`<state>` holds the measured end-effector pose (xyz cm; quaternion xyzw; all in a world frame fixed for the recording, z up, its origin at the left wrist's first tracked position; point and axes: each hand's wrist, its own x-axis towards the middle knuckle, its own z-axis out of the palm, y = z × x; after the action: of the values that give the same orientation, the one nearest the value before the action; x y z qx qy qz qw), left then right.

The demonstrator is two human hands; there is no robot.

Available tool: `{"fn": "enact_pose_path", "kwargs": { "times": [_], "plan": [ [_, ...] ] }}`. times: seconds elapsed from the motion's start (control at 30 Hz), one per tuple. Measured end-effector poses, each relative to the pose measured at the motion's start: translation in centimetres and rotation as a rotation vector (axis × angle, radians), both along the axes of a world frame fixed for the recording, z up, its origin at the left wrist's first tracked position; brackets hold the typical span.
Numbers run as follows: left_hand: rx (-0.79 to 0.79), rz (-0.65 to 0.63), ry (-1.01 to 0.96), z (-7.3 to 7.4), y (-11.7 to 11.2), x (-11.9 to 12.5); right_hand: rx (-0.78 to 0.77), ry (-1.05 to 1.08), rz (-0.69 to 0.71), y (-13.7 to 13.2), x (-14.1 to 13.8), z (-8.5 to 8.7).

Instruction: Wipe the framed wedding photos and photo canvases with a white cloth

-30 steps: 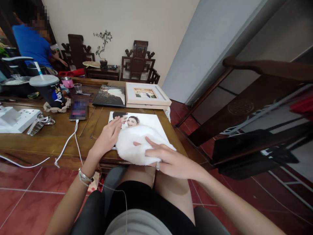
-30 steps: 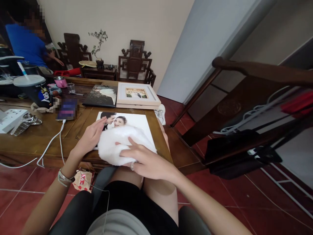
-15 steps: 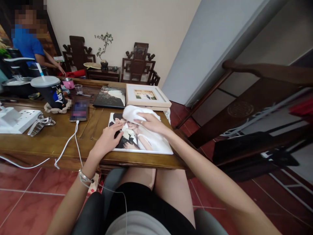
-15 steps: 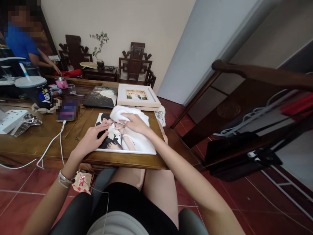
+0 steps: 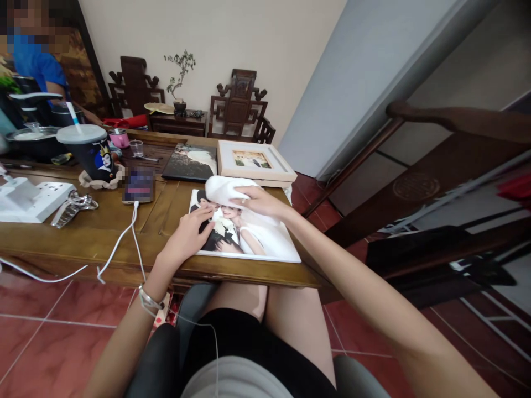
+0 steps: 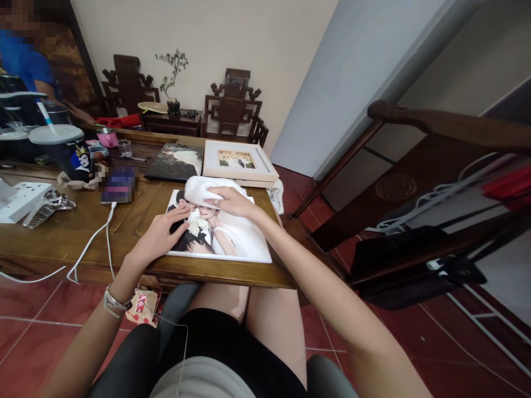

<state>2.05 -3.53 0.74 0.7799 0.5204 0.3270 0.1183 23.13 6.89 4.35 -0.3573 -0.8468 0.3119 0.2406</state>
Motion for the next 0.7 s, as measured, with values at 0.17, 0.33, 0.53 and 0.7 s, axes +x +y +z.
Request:
{"fn": "enact_pose_path", "kwargs": {
  "times": [0.17,0.33,0.53,0.7],
  "plan": [
    [-0.003,0.002,-0.009,0.1,-0.1,0.0,0.095,-0.062,-0.14,0.5,6.0,-0.6],
    [0.014,0.003,-0.024,0.1,-0.1,-0.1,0.271,-0.171,-0.143,-2.1,8.9,-0.7],
    [0.02,-0.001,-0.025,0.1,0.0,-0.1,0.278,-0.26,0.009,-11.8,9.8,-0.1],
    [0.026,-0.005,0.005,0.0,0.0,-0.1,0.257,-0.342,0.058,-17.1,11.0,0.8]
  ]
}}
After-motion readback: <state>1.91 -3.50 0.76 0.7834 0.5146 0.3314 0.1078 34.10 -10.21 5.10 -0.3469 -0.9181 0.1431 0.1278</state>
